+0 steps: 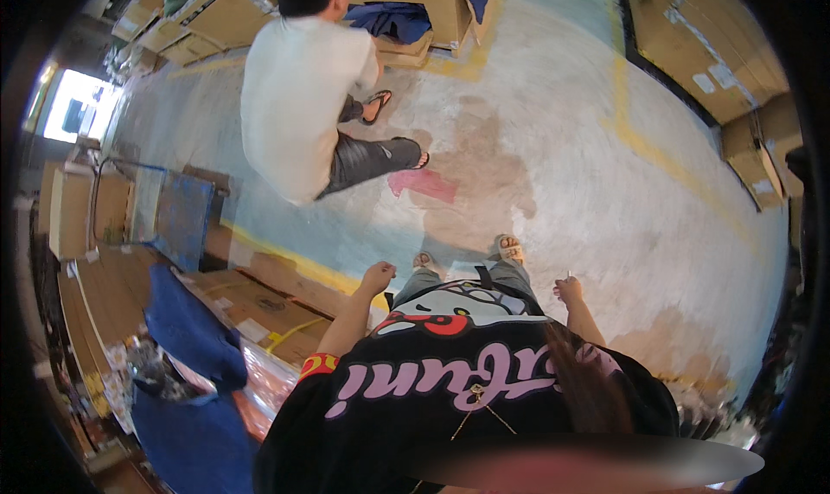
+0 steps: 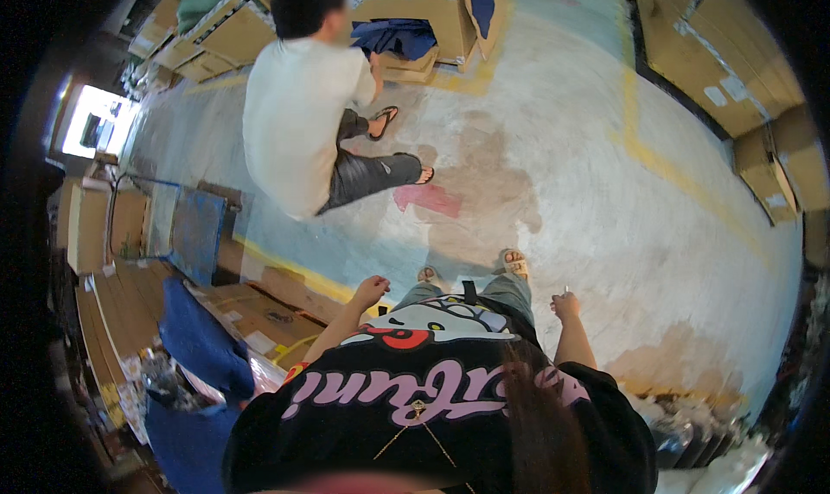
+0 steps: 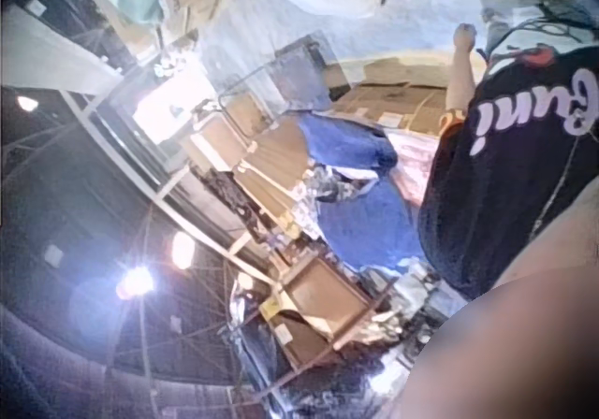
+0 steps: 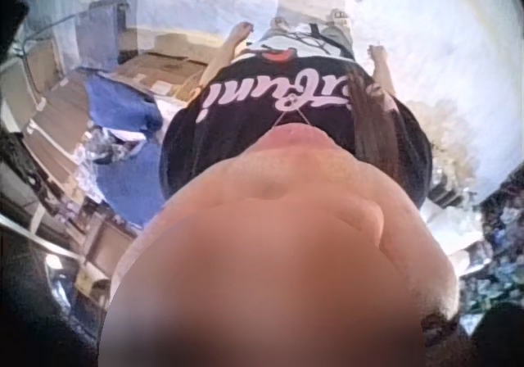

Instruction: The person unfolds and inspects large pieces of blue fabric in a warehouse. They use a white marker to write on the fabric and then fold it before placing it on a pile. A coworker is also seen handling similar fabric nearby.

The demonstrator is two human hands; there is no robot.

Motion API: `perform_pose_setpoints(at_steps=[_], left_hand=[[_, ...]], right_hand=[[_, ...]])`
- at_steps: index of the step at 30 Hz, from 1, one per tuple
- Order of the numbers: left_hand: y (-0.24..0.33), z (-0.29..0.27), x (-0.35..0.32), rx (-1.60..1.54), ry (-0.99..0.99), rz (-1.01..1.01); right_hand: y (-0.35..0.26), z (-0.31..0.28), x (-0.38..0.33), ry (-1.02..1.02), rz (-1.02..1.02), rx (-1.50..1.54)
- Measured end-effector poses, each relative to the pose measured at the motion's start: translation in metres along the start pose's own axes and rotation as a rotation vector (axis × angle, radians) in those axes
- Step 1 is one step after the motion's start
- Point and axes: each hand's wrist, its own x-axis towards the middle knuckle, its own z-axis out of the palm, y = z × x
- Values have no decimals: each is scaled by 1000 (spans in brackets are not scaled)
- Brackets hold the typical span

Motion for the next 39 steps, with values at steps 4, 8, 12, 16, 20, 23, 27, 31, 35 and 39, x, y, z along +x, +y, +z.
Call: perform_pose_setpoints(at_steps=[4,8,12,16,20,23,27,31,35,39], left_hand=[[21,51,-40,9,75,-197],[45,102,-81,-45,-51,-340],[70,142,-97,-176,-45,-313],[88,154,-101,-276,25,-239],[90,153,-110,-231,128,-219],[74,158,-122,-259,237,-243],[30,182,-145,-289,210,-370],[-23,214,-159,159,-47,-142],[-48,234,-152,160,-18,-230],[-32,218,-138,274,46,110]], right_hand=[[-35,-62,85,-31,-205,-142],[-74,-135,159,106,-332,-271],[-98,-178,196,160,-323,-110],[-93,-174,207,161,-243,-123],[-69,-141,207,33,-242,-206],[-61,-119,204,-47,-238,-301],[-81,-114,192,-66,-286,-323],[-112,-122,178,-49,-360,-243],[-118,-128,173,13,-380,-219],[-93,-132,176,-39,-363,-250]])
